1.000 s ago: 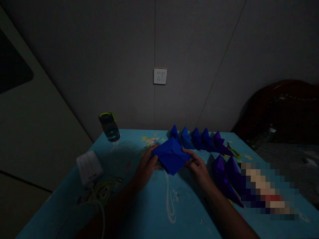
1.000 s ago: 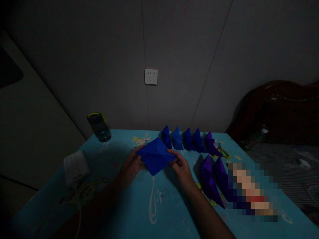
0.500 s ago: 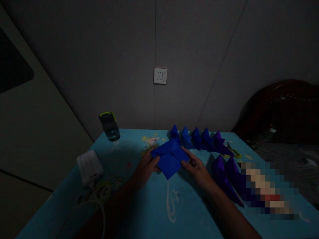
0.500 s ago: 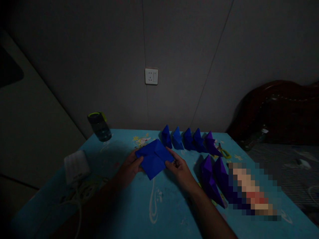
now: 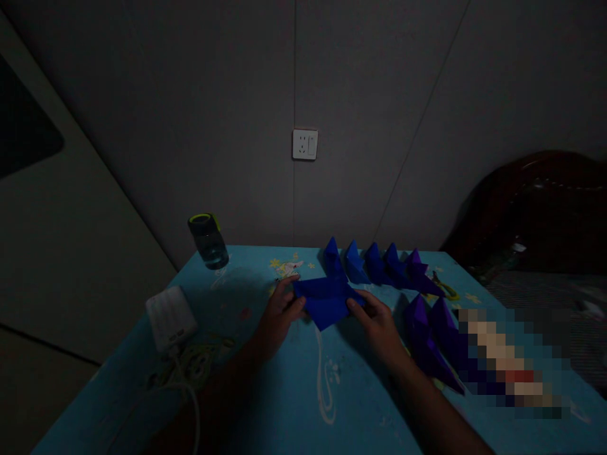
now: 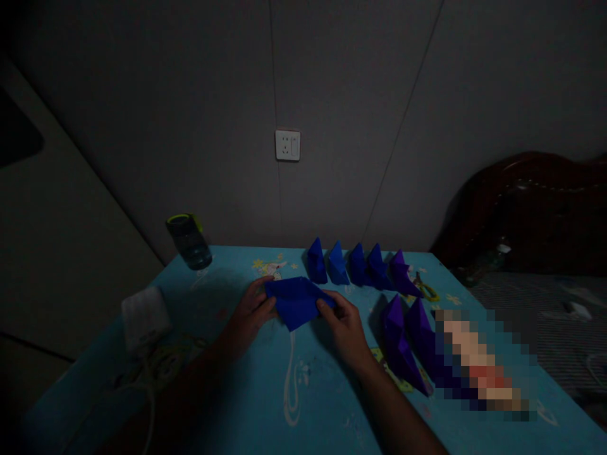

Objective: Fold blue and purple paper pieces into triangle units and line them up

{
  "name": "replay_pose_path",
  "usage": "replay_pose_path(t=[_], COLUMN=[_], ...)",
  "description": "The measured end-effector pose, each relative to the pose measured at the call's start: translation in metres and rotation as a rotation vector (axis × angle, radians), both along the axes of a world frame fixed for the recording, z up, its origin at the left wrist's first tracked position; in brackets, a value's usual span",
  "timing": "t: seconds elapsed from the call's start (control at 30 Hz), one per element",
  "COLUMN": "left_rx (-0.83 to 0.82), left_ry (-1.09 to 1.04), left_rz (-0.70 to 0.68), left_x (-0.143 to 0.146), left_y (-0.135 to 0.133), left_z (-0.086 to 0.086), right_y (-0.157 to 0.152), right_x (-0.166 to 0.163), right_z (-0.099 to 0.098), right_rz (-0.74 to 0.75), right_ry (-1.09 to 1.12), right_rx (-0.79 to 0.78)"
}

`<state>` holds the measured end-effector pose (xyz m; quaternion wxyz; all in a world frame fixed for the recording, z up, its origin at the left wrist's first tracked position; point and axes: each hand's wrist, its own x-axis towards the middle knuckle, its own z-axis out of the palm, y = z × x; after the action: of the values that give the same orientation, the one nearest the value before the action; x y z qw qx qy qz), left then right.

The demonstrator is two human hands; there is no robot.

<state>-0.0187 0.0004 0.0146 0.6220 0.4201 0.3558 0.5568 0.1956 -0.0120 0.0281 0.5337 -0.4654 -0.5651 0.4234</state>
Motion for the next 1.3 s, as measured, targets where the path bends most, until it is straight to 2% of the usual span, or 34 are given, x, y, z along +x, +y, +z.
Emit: replay_pose_path(t=[0.07, 0.2, 0.43, 0.53, 0.6, 0.83, 1.0, 1.17, 1.3], left_rx=[-0.011, -0.067, -0.128, -0.045, 0.008, 0.021, 0.036, 0.035, 0.039], left_ry=[-0.024, -0.026, 0.011, 0.151, 0.213, 0.067, 0.171, 0.206, 0.189], left_rz=[0.053, 0.036, 0.048, 0.093, 0.07, -0.085, -0.072, 0.051, 0.033], left_x=[0.0, 0.0, 0.002, 0.001, 0.001, -0.001, 0.0, 0.001, -0.001], left_y=[0.001, 0.004, 0.0, -0.004, -0.006, -0.005, -0.006, -0.004, -0.002], left_z=[0.0, -0.004, 0.002, 0.009, 0.011, 0.005, 0.003, 0.004, 0.0], right_y=[-0.002, -0.004, -0.004, -0.003, -0.003, -0.003, -0.004, -0.009, -0.009], right_x=[0.001, 0.006, 0.009, 0.008, 0.007, 0.01, 0.009, 0.005, 0.003], right_z=[0.0, -0.004, -0.009, -0.01, -0.011, -0.005, 0.0, -0.002, -0.005], right_rz=[-0.063, -0.036, -0.025, -0.03, -0.025, 0.044, 0.105, 0.161, 0.155], right_ry=[-0.083, -0.251, -0.416, -0.444, -0.441, -0.511, -0.592, -0.612, -0.638], right_rx=[0.172, 0.47, 0.756, 0.786, 0.784, 0.886, 0.934, 0.794, 0.744])
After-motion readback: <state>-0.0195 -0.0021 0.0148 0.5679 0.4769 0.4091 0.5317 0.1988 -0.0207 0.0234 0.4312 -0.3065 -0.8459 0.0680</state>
